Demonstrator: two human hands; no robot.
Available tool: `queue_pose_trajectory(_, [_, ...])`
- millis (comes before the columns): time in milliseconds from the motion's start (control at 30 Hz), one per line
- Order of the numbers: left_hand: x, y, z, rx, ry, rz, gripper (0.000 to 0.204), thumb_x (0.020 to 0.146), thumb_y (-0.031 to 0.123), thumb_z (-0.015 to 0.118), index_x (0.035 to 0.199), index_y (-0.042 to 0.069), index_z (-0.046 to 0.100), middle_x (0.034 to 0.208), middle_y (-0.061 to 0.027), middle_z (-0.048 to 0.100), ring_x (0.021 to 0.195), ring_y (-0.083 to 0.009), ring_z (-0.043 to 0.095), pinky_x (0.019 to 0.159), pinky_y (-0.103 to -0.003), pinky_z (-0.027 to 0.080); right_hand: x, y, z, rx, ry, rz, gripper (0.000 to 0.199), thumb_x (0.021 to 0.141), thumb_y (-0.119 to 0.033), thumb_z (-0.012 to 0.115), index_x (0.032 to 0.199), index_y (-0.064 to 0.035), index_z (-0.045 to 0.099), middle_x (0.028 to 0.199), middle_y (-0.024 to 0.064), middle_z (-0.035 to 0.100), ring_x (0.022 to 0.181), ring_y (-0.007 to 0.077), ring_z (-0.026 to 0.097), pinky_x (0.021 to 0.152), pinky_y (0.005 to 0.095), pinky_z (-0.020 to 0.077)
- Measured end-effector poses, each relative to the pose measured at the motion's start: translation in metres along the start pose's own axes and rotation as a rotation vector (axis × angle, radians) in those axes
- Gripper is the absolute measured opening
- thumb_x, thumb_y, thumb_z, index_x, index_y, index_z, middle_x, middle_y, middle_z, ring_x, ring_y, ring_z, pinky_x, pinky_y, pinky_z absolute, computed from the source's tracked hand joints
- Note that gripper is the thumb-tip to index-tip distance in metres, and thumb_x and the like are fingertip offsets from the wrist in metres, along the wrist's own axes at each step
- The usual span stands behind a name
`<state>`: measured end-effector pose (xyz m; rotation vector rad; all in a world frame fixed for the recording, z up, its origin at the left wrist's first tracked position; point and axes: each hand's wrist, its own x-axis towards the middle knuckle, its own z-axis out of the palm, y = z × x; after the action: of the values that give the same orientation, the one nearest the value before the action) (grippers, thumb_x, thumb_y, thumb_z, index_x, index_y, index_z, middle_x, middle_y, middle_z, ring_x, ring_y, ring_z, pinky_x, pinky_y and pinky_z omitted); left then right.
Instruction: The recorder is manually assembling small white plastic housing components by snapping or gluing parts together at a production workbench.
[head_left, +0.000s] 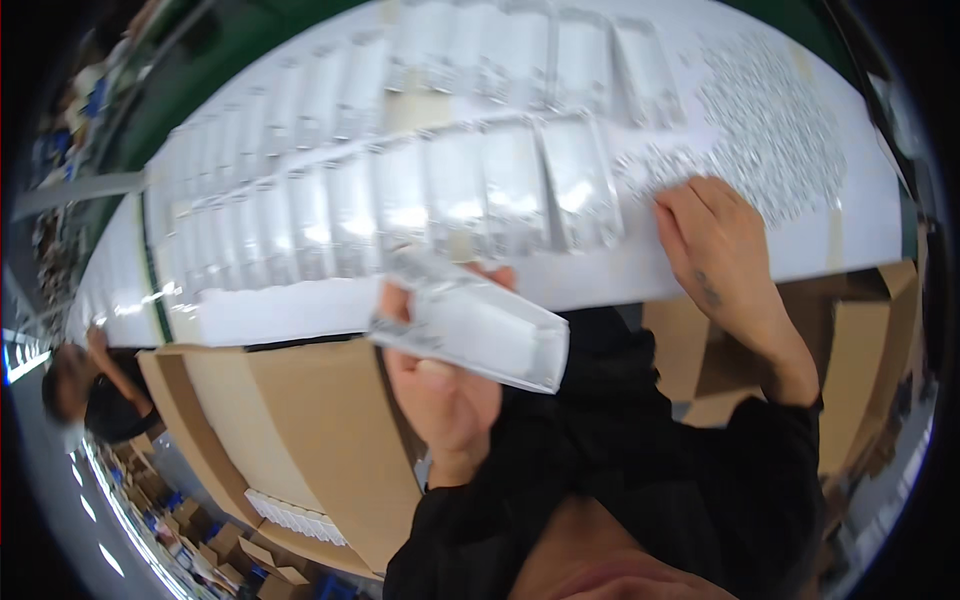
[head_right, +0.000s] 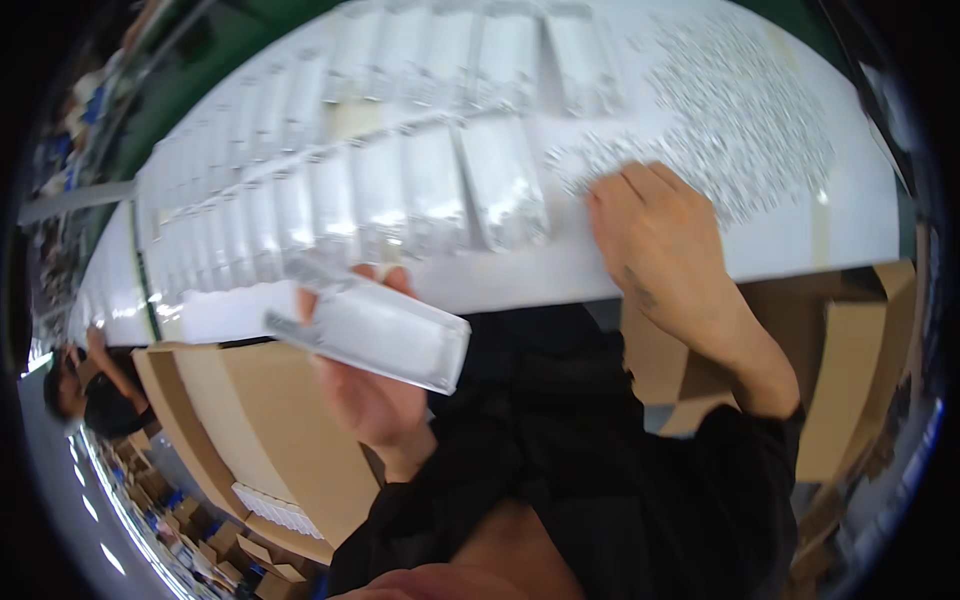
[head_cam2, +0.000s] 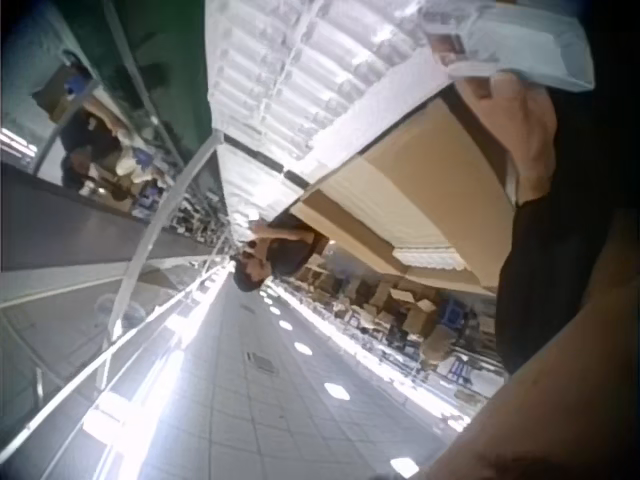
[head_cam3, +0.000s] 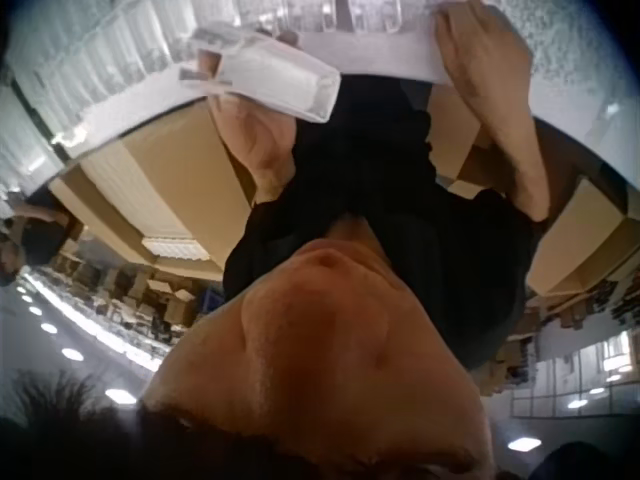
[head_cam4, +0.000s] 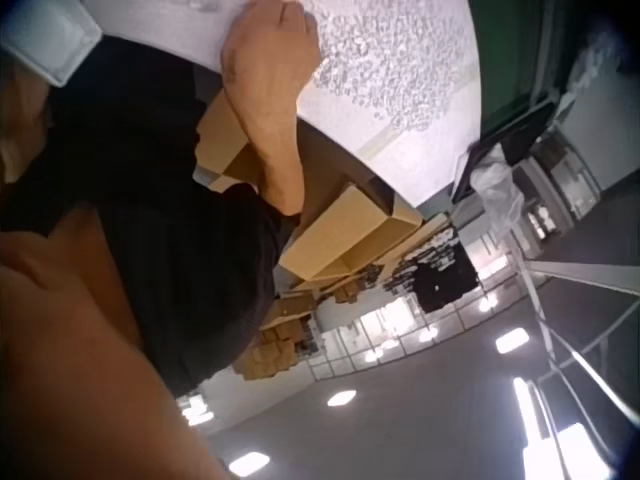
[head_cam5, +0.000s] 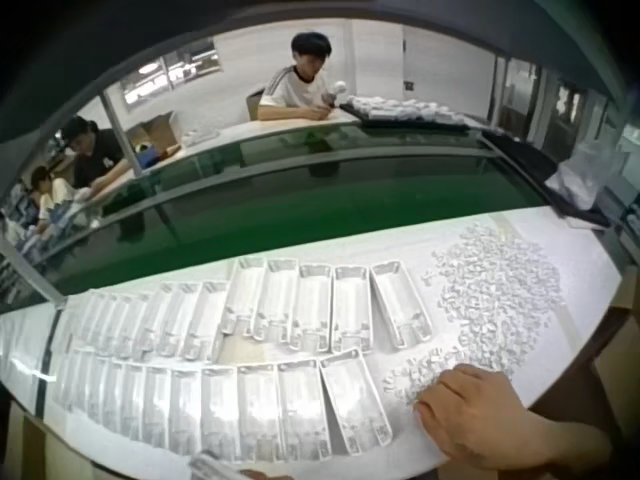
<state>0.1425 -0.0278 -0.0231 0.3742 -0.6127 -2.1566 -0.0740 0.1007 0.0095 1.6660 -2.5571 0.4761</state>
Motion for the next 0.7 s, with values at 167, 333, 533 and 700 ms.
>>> queue_pose_trajectory(167, [0.021, 0.008, 0.029, 0.222, -0.087, -0.097, 0.058, 0.104, 0.028, 0.049, 0.153, 0.004, 0.033, 0.144, -0.0265, 0.046, 0.133, -0.0399, 0.049, 0.113, -0.051, 0.038, 0.003, 0.002, -0.014, 0.551, -0.072, 0.261, 0.001, 0.086, 0.000, 0.067, 0.087, 0.0011, 0.067, 0.071, 0.0025, 0.060, 0.060, 0.0124, 0.050, 0.057, 0.0241, 0.0407])
queue_pose_trajectory(333, [0.035, 0.013, 0.059, 0.357, -0.005, -0.147, 0.055, 0.102, 0.025, 0.053, 0.148, -0.002, 0.037, 0.129, -0.0221, 0.057, 0.115, -0.0311, 0.059, 0.101, -0.041, 0.046, 0.018, -0.054, -0.039, 1.142, -0.093, 0.280, 0.006, 0.091, -0.001, 0.066, 0.095, 0.0026, 0.069, 0.059, -0.0020, 0.054, 0.048, 0.0037, 0.043, 0.049, 0.0168, 0.0342])
queue_pose_trajectory(533, [0.042, 0.007, 0.066, 0.214, -0.009, -0.220, 0.041, 0.094, 0.008, 0.062, 0.134, -0.002, 0.055, 0.109, -0.0121, 0.068, 0.092, -0.0155, 0.062, 0.085, -0.027, 0.050, 0.025, -0.062, -0.034, 1.260, -0.024, 0.326, 0.009, 0.093, -0.004, 0.066, 0.097, 0.0037, 0.069, 0.059, -0.0024, 0.054, 0.047, 0.0027, 0.042, 0.046, 0.0155, 0.0330])
queue_pose_trajectory(700, [0.038, 0.003, 0.063, 0.257, -0.059, -0.179, 0.043, 0.091, 0.005, 0.066, 0.132, -0.002, 0.057, 0.106, -0.0120, 0.069, 0.089, -0.0159, 0.063, 0.083, -0.026, 0.051, 0.033, -0.062, -0.038, 1.330, 0.053, 0.252, 0.010, 0.094, -0.005, 0.066, 0.097, 0.0040, 0.069, 0.060, -0.0018, 0.056, 0.046, 0.0024, 0.042, 0.044, 0.0150, 0.0332])
